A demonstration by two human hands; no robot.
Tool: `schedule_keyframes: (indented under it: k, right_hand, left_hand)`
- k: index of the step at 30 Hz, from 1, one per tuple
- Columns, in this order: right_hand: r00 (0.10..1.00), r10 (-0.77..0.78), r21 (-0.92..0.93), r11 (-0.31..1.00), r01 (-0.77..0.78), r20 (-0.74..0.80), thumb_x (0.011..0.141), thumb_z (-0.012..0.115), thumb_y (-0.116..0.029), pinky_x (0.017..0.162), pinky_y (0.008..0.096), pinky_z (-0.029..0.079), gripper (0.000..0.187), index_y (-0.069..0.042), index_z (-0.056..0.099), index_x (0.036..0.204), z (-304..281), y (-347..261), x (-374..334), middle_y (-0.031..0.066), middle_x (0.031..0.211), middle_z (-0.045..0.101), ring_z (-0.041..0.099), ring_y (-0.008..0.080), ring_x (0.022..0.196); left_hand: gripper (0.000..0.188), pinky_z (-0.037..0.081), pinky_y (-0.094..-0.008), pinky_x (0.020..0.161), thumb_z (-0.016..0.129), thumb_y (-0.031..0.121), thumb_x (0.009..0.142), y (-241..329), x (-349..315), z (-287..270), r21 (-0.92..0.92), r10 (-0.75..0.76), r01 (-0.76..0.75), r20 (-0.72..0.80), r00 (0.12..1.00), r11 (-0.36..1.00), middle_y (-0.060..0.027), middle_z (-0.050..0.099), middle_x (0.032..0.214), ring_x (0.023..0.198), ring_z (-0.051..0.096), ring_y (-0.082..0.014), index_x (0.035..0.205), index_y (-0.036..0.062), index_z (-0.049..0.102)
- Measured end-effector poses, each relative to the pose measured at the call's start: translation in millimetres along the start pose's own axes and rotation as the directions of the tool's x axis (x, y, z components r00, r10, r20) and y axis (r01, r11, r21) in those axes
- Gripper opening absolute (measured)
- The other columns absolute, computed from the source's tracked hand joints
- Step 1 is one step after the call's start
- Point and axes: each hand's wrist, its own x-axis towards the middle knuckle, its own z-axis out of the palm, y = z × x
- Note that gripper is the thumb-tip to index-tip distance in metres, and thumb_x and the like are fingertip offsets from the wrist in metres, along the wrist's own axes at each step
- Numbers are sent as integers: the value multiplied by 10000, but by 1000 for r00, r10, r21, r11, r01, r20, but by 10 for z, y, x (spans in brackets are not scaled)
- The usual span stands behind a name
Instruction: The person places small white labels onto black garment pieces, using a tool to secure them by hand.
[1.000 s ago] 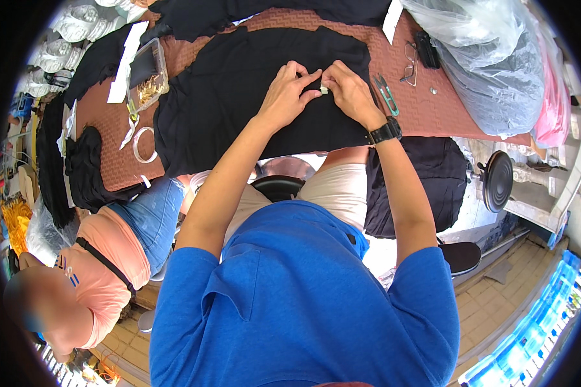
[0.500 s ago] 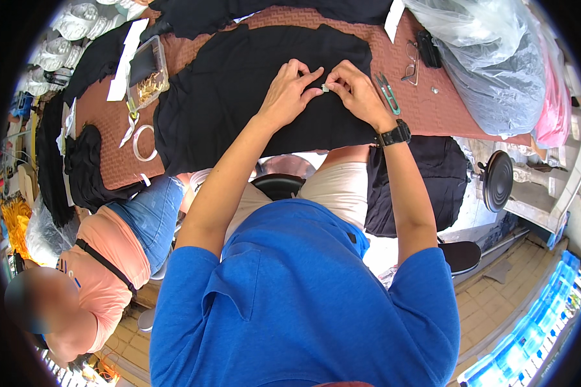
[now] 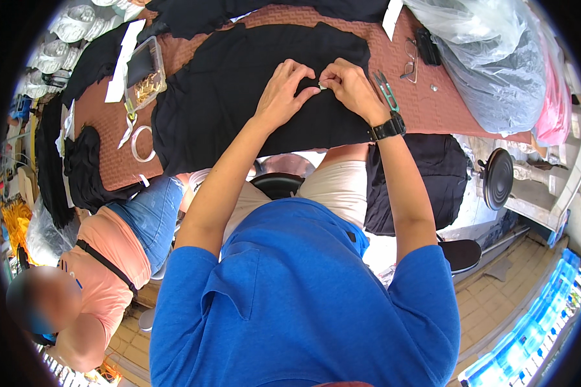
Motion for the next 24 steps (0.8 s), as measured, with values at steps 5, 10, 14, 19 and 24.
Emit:
schedule_keyframes:
  k: [5,10,14,19,24]
  right_hand:
    - [999,-3,-34,999,4,32,814,654,62,714,418,511,50,29,671,848,-13,17,23,166,856,633,654,355,793]
    - [1000,-21,-29,999,21,-5,809,648,64,707,424,509,56,22,658,845,-4,-15,-17,147,858,627,648,350,785]
    - [992,-100,-41,994,97,-79,815,645,65,700,413,513,58,17,645,847,27,-14,-95,137,853,630,651,338,784]
    - [984,-138,8,990,140,-116,822,648,72,693,383,519,79,12,654,872,28,-20,-194,124,870,636,655,305,787]
    - [983,-61,206,974,96,-172,867,672,56,732,320,535,56,6,669,892,17,-17,-256,72,896,686,671,212,793]
  left_hand:
    - [211,490,-383,849,769,201,854,-28,-12,7,38,155,-153,-56,986,987,-55,571,1014,932,564,-251,1034,100,726]
    - [151,494,-365,834,772,163,843,11,-18,20,35,183,-181,-82,980,983,-48,585,1006,907,560,-233,972,87,748]
    - [157,496,-364,825,769,161,847,8,-32,27,69,195,-190,-80,977,979,-45,589,1017,895,555,-226,981,80,750]
    - [153,498,-363,826,767,168,853,9,-35,10,74,193,-188,-77,978,979,-43,588,1015,892,553,-224,979,83,753]
    - [158,499,-362,830,768,179,852,20,-39,9,92,198,-191,-68,978,977,-42,586,1016,896,552,-223,983,91,757]
